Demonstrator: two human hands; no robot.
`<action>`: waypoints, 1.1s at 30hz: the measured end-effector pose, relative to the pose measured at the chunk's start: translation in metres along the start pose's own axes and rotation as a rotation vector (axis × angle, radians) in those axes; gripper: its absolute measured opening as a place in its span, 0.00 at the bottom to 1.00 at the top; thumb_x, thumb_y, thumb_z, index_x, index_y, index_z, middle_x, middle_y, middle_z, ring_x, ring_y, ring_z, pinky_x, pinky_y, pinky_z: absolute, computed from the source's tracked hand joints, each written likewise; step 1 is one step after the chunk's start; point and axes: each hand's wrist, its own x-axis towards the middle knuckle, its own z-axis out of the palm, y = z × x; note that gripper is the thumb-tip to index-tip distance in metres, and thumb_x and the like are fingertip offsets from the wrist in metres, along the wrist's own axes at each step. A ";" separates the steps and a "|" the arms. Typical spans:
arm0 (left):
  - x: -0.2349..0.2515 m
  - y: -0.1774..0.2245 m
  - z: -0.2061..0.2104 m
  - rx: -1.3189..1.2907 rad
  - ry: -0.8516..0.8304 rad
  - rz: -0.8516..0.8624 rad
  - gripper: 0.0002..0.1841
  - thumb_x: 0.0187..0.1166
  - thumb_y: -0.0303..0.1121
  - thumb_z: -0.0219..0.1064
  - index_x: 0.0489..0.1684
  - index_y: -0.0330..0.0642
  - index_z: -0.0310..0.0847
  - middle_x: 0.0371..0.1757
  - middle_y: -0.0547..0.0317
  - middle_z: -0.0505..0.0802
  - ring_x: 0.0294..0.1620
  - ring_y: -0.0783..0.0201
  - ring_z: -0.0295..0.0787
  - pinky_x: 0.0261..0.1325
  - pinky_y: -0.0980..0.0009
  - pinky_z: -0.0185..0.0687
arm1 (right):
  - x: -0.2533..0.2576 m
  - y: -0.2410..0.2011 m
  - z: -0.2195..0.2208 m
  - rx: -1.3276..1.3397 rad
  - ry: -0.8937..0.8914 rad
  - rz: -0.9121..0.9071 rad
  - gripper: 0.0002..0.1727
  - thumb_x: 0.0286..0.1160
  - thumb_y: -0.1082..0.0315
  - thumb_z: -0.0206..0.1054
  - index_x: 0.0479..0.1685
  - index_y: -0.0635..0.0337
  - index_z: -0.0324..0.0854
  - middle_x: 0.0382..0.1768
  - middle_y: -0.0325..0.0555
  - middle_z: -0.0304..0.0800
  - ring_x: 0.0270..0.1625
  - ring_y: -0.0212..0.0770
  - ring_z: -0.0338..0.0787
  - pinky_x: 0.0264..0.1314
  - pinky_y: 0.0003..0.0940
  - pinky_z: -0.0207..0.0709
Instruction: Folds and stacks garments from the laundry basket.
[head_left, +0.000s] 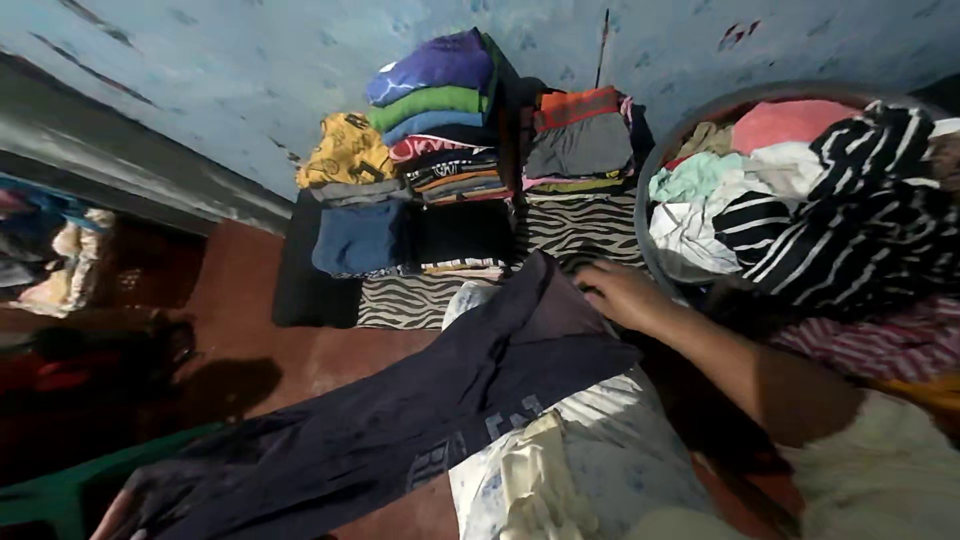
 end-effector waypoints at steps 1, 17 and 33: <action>0.000 -0.001 0.000 0.005 -0.001 0.010 0.36 0.80 0.26 0.51 0.93 0.33 0.45 0.92 0.52 0.61 0.89 0.65 0.61 0.88 0.65 0.60 | 0.015 -0.008 0.011 -0.043 0.073 -0.080 0.18 0.77 0.72 0.68 0.65 0.53 0.87 0.62 0.60 0.86 0.65 0.62 0.86 0.68 0.63 0.78; 0.003 0.020 0.011 0.072 0.121 -0.075 0.39 0.70 0.18 0.47 0.89 0.19 0.41 0.89 0.34 0.60 0.84 0.66 0.64 0.81 0.75 0.61 | 0.020 -0.031 0.042 -0.329 0.008 -0.333 0.12 0.82 0.74 0.59 0.49 0.67 0.89 0.53 0.60 0.90 0.63 0.62 0.86 0.68 0.63 0.73; -0.022 0.013 -0.006 0.073 0.212 -0.085 0.31 0.82 0.32 0.55 0.90 0.46 0.62 0.89 0.62 0.70 0.86 0.68 0.67 0.85 0.70 0.64 | 0.030 -0.098 0.090 -0.238 -0.140 -0.562 0.18 0.81 0.73 0.61 0.66 0.54 0.85 0.61 0.62 0.85 0.66 0.66 0.83 0.69 0.65 0.73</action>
